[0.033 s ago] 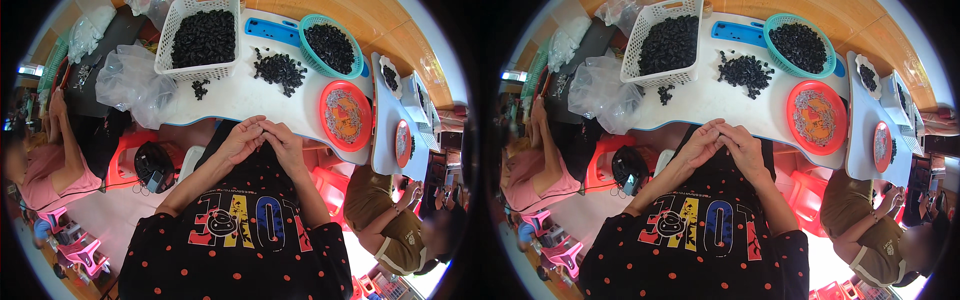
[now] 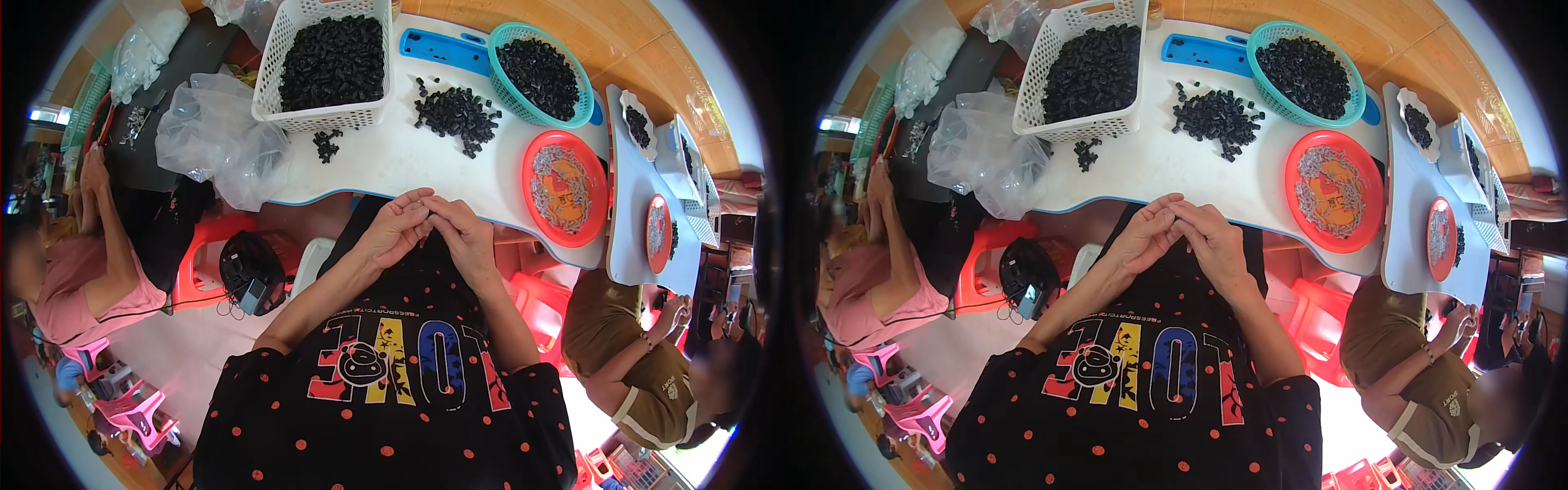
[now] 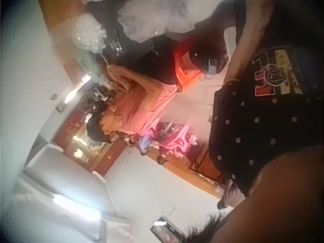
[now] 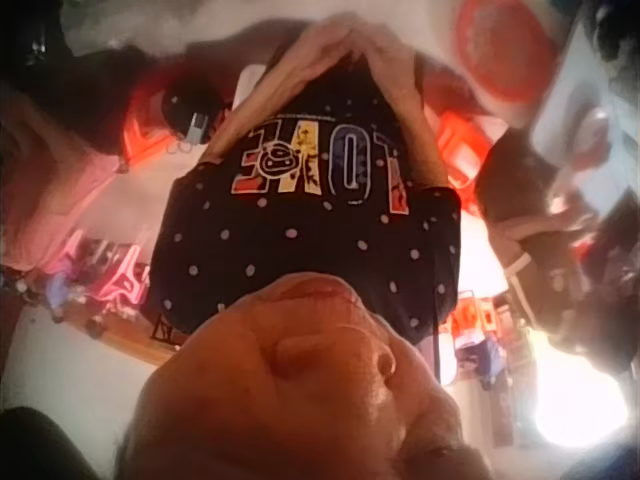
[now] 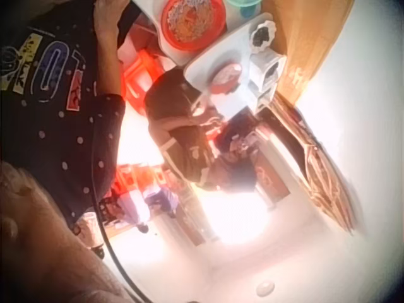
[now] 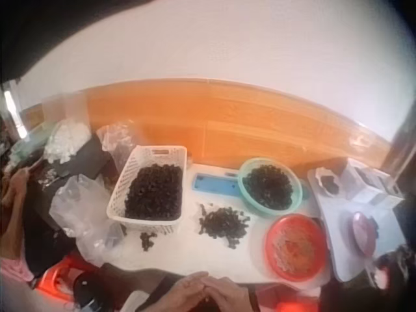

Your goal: The recorder is assembling small black objects by inserting a white material into them.

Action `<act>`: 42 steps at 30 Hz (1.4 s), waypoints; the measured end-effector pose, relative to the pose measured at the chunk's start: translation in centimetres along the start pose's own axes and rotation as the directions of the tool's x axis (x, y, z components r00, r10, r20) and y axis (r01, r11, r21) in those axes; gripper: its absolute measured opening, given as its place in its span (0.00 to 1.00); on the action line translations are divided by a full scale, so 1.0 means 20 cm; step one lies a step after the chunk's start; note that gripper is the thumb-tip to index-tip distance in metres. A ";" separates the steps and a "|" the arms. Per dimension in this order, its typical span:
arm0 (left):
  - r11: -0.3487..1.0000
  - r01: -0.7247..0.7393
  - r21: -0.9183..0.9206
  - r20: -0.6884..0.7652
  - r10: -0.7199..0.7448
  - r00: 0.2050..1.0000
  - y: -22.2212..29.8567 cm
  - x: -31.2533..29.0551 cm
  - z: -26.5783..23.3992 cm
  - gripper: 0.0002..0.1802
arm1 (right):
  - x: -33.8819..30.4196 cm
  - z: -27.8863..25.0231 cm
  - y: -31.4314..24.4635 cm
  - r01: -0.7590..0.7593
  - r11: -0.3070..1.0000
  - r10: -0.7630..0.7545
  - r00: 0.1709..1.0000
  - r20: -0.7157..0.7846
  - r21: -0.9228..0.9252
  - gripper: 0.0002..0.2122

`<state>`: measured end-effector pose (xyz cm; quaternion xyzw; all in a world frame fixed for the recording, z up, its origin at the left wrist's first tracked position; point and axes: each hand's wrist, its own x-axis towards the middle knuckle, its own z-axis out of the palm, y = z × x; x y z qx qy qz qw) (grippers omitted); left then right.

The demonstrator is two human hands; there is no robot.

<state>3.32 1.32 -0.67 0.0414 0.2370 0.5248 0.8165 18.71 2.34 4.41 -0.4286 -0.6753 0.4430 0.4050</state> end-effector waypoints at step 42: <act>0.975 -0.188 0.117 0.018 0.187 0.982 -0.02 -0.01 0.00 0.08 | 0.03 -0.02 -0.06 -0.059 0.997 0.052 0.989 -0.140 -0.048 0.05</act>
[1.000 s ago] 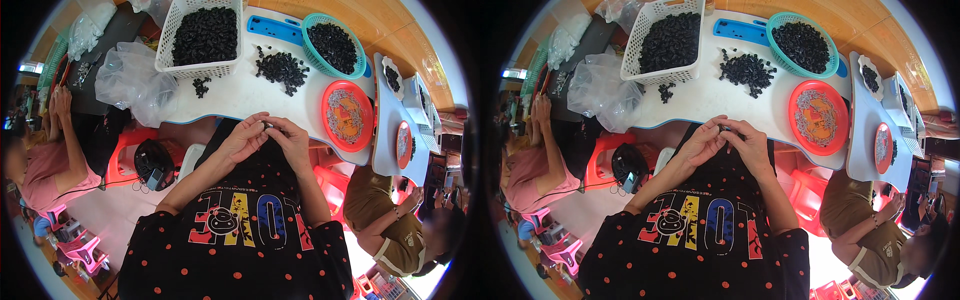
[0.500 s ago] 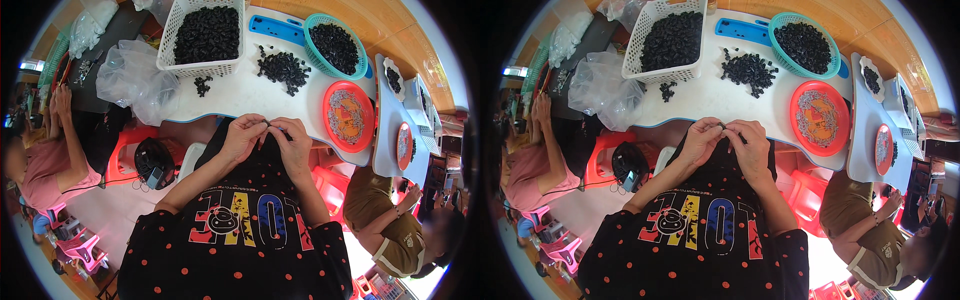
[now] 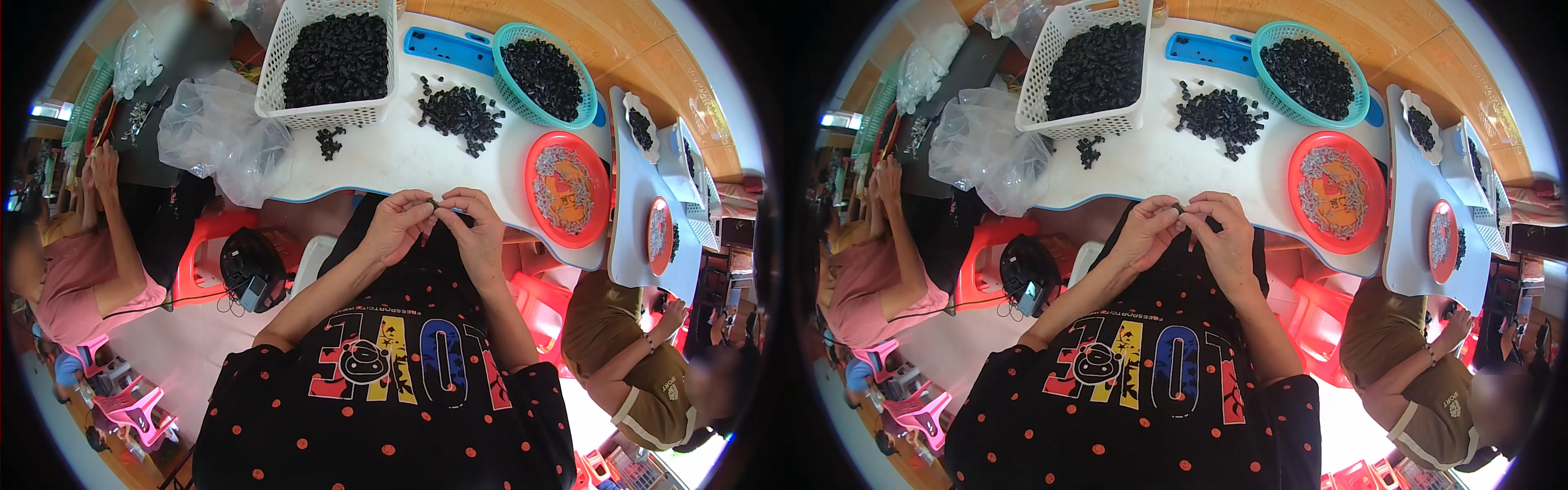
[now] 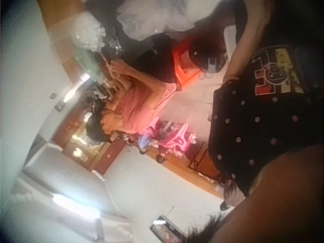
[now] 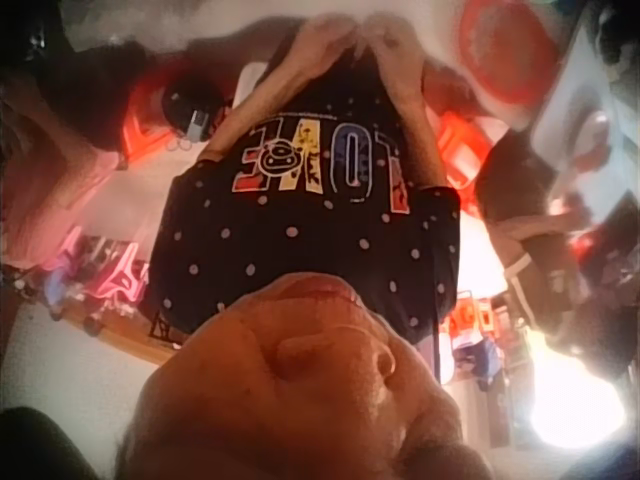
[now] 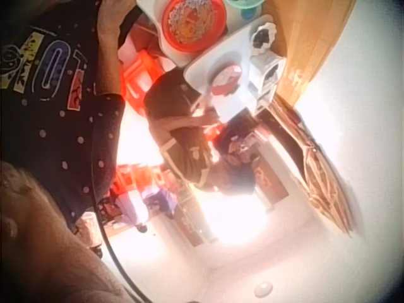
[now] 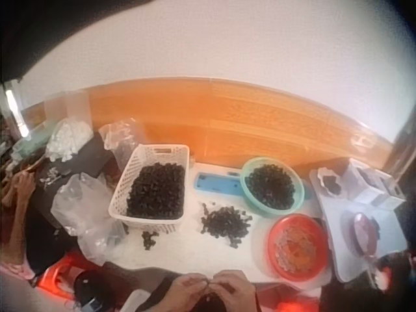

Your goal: The recorder is assembling small black objects by inserting a white material into them.

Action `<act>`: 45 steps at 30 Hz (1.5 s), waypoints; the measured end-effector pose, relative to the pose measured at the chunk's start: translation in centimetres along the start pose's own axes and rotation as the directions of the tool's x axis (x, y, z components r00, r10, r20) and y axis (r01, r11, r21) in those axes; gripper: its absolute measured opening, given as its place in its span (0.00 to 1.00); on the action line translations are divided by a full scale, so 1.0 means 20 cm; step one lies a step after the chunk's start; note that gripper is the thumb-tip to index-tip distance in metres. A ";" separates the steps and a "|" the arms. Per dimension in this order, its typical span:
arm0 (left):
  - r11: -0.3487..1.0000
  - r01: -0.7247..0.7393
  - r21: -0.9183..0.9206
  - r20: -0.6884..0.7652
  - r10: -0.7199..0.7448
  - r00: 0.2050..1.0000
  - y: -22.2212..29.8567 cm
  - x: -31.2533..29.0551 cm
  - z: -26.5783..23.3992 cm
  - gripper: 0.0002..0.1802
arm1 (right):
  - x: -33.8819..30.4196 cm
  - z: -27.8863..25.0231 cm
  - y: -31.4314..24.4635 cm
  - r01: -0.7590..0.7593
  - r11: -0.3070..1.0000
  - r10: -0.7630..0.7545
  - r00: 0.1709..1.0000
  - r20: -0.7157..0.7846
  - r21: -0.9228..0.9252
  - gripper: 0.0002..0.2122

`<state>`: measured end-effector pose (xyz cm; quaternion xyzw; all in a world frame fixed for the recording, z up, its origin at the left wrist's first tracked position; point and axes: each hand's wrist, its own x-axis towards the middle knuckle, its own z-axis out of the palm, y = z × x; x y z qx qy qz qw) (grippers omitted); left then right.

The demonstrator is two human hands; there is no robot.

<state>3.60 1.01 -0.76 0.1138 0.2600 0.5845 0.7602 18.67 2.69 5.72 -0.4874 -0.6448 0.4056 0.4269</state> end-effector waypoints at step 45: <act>0.999 -0.033 0.042 -0.025 0.034 0.999 0.04 -0.01 0.07 0.08 | -0.01 0.00 -0.03 0.083 0.985 -0.097 0.991 -0.090 -0.152 0.07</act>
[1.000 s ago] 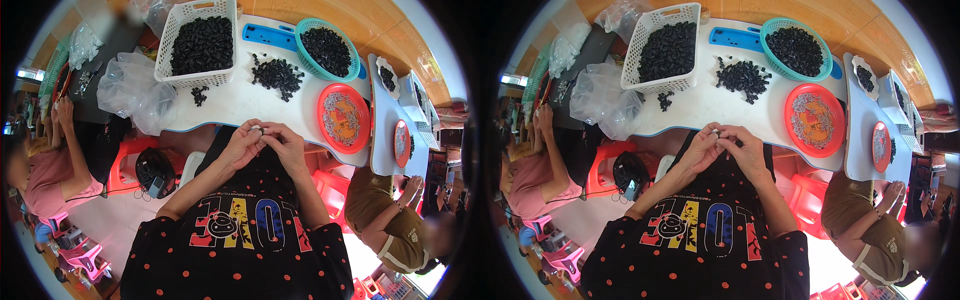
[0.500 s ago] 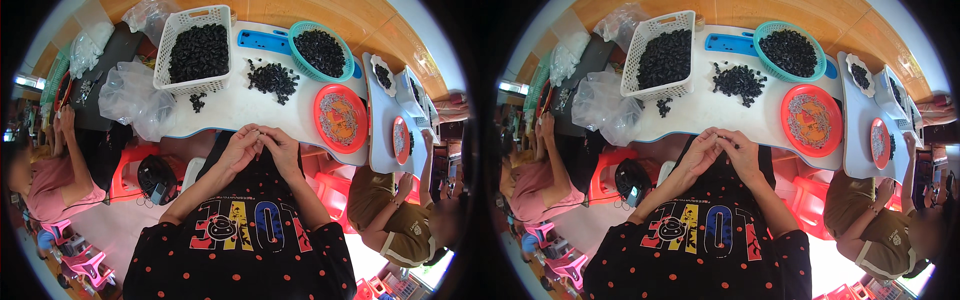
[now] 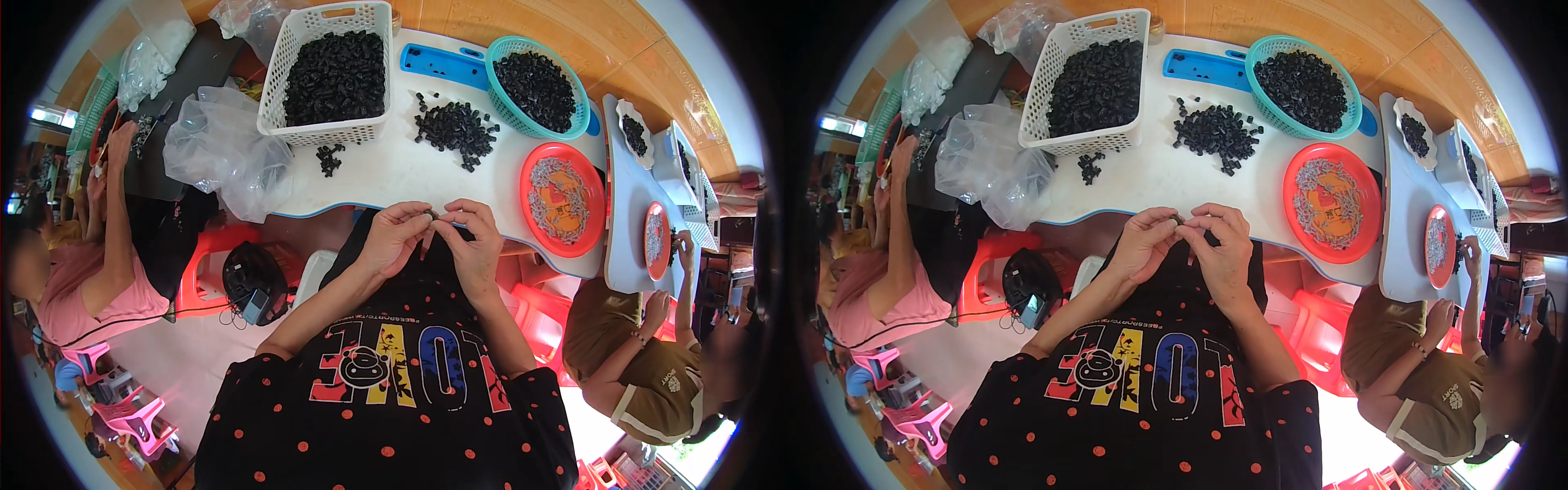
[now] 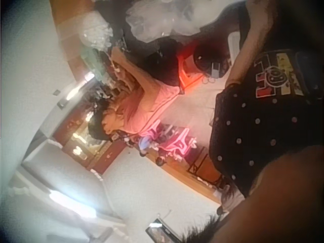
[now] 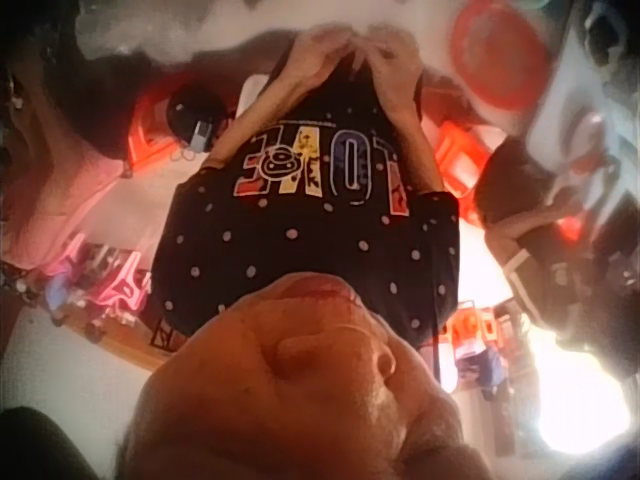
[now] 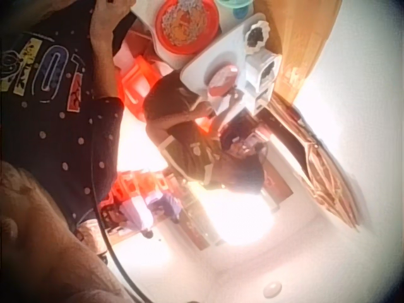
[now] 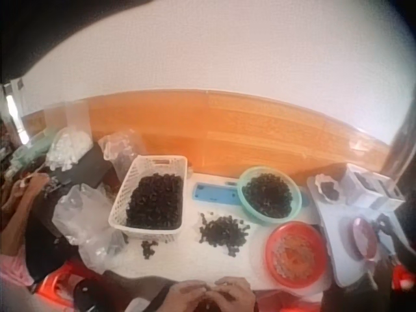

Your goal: The recorder is assembling small black objects by inserting a white material into them.

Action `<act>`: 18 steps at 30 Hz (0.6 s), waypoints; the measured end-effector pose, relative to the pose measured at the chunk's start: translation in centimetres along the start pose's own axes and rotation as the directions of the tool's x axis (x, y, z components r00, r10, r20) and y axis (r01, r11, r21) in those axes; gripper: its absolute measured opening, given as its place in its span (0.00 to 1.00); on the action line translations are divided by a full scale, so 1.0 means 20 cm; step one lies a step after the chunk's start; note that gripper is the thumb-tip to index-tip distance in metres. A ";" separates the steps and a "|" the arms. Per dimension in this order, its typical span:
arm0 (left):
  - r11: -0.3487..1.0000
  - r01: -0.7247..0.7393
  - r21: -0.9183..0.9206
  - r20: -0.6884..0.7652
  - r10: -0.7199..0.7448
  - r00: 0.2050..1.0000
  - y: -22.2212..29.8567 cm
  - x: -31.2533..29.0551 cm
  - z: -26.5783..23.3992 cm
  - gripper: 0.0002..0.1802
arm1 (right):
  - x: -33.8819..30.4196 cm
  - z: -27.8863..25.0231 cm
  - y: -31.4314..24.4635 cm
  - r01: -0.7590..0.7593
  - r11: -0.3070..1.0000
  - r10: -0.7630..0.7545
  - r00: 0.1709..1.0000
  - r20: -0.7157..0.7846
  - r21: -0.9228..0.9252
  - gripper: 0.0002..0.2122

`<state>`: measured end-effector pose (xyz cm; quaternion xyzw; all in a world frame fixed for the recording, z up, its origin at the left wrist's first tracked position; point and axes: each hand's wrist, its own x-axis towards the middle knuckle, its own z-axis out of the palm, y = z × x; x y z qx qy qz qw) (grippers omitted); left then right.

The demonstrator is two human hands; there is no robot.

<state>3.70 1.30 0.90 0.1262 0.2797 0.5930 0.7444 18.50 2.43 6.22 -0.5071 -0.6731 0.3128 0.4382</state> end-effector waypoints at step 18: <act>0.969 0.229 -0.096 0.136 -0.216 0.967 0.02 0.03 -0.06 0.24 | 0.04 -0.05 0.08 -0.080 0.967 -0.007 0.941 0.339 0.244 0.13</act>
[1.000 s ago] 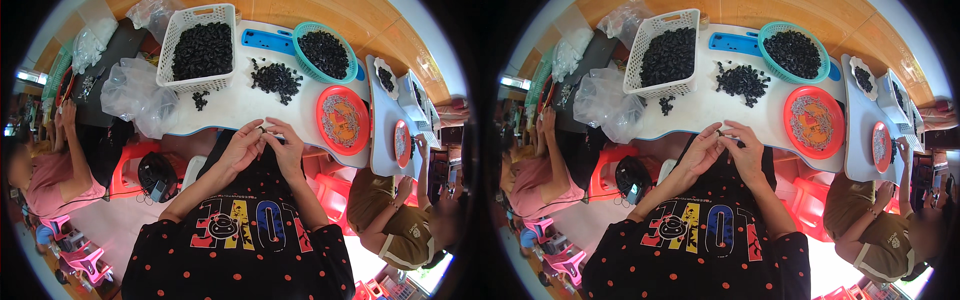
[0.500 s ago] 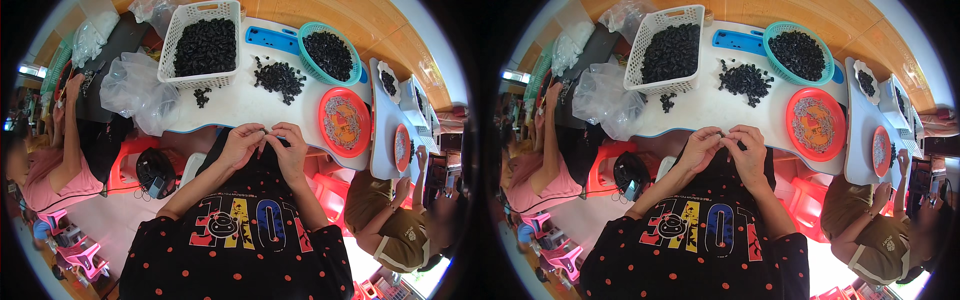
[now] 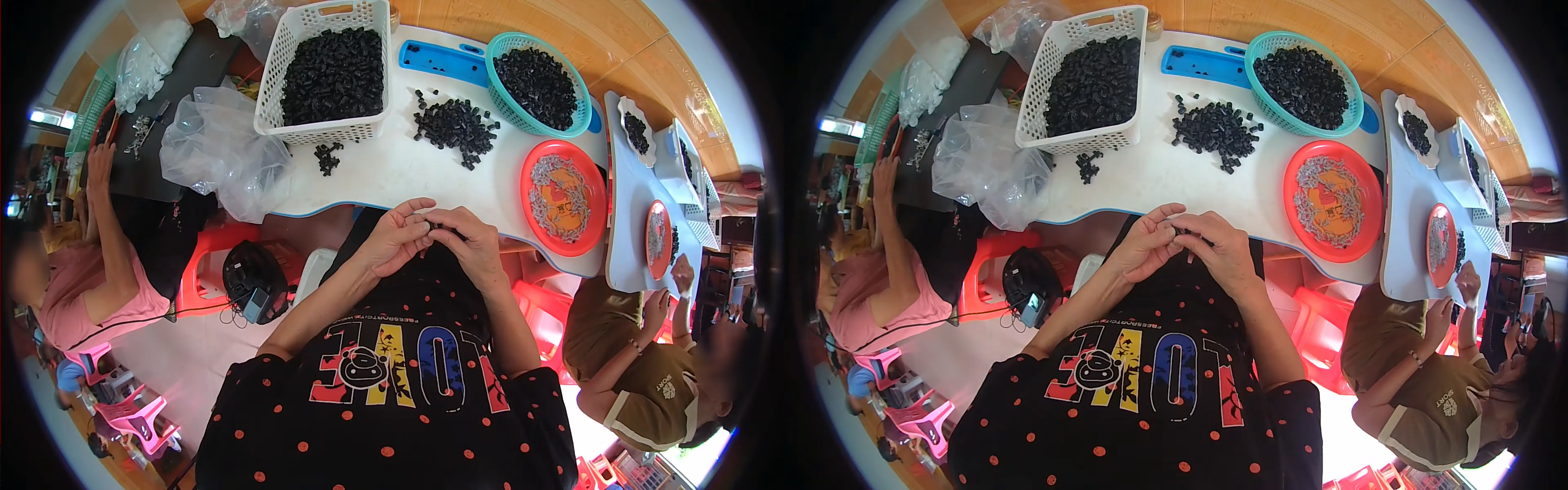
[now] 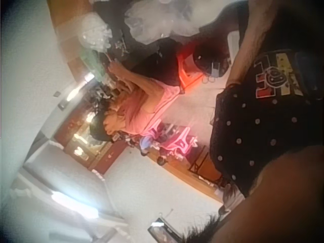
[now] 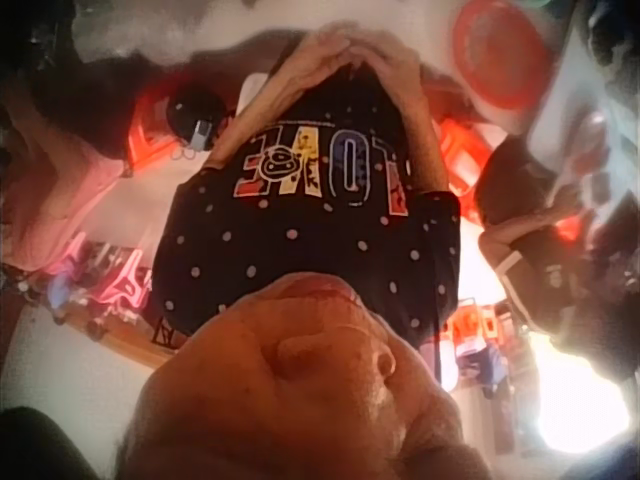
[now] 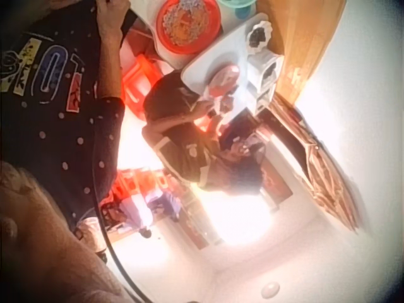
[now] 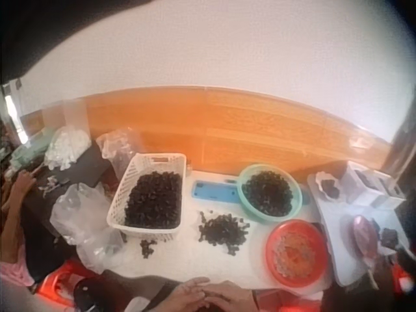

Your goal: The recorder is assembling small black objects by inserting a white material into them.

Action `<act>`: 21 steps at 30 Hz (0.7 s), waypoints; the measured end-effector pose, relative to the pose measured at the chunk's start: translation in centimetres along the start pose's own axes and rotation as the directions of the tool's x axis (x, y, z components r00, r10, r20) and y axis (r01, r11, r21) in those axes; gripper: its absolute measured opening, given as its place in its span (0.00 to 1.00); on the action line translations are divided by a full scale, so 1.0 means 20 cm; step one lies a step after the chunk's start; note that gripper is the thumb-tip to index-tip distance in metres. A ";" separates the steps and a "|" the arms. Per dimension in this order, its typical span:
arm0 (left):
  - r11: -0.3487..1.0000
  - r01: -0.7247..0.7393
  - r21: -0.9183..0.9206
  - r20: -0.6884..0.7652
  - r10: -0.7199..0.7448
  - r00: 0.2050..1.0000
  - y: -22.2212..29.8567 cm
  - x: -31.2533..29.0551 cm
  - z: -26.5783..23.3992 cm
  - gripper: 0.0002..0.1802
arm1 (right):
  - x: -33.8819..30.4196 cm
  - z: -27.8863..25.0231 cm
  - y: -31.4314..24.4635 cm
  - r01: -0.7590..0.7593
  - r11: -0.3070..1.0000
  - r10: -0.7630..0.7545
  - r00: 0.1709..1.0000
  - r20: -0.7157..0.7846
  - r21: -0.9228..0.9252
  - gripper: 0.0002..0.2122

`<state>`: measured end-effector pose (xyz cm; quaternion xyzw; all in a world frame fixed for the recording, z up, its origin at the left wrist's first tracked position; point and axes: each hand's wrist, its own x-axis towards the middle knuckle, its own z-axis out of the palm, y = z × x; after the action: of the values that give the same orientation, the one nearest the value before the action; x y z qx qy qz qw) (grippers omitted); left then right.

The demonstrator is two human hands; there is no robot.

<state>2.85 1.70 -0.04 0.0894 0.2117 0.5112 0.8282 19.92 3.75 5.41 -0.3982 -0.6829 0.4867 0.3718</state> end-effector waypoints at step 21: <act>0.993 -0.018 -0.119 -0.119 0.004 0.993 0.00 0.01 0.09 0.08 | 0.00 0.04 0.03 -0.037 0.986 0.082 0.954 -0.288 0.160 0.06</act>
<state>3.72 2.00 1.47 0.0100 0.2288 0.5319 0.8153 19.29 3.50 4.68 -0.4569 -0.5685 0.4840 0.4835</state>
